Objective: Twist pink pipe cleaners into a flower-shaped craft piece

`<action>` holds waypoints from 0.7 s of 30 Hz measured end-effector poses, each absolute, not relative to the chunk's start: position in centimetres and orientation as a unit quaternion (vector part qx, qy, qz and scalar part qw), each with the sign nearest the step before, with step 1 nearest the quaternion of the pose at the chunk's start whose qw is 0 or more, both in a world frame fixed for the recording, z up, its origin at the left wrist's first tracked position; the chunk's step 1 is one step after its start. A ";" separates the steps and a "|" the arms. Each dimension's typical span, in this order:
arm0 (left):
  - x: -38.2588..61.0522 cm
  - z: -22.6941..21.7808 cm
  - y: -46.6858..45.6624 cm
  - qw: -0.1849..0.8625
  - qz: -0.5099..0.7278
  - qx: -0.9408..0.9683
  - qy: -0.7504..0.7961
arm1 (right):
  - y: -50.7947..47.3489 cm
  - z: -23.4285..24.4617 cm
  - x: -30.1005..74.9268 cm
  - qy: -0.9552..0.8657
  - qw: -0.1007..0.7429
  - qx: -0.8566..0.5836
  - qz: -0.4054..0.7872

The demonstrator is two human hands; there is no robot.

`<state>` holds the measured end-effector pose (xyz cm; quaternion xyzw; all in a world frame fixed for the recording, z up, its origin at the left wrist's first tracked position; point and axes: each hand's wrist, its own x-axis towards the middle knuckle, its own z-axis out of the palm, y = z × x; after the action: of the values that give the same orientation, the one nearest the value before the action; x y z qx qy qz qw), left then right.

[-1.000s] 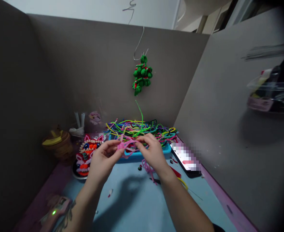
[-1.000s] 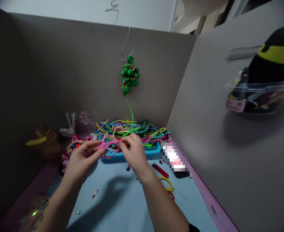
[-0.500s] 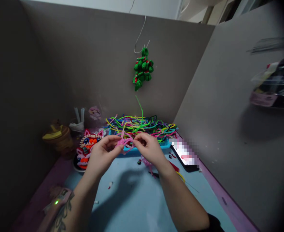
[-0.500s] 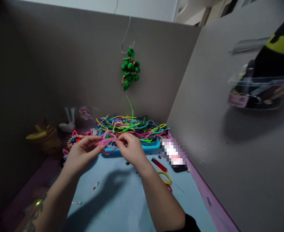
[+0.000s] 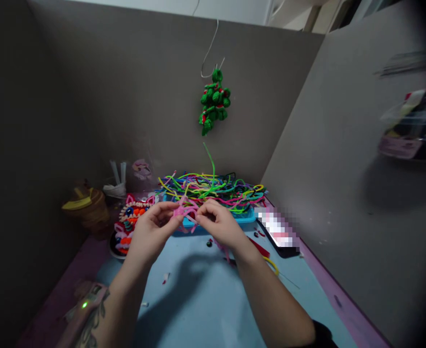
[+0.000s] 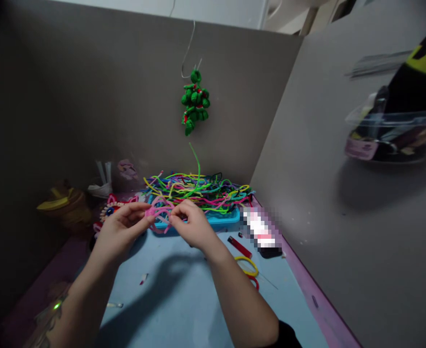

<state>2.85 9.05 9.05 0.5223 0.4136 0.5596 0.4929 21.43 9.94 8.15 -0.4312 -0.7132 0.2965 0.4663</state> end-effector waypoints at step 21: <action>3.8 9.2 9.0 0.473 0.635 0.448 0.414 | 8.5 6.9 19.0 -0.746 0.603 -0.283 -0.015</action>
<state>3.77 9.04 9.16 0.4481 0.4142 0.6354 0.4732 18.96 8.48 6.88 -0.2827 -0.7455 -0.0147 0.6033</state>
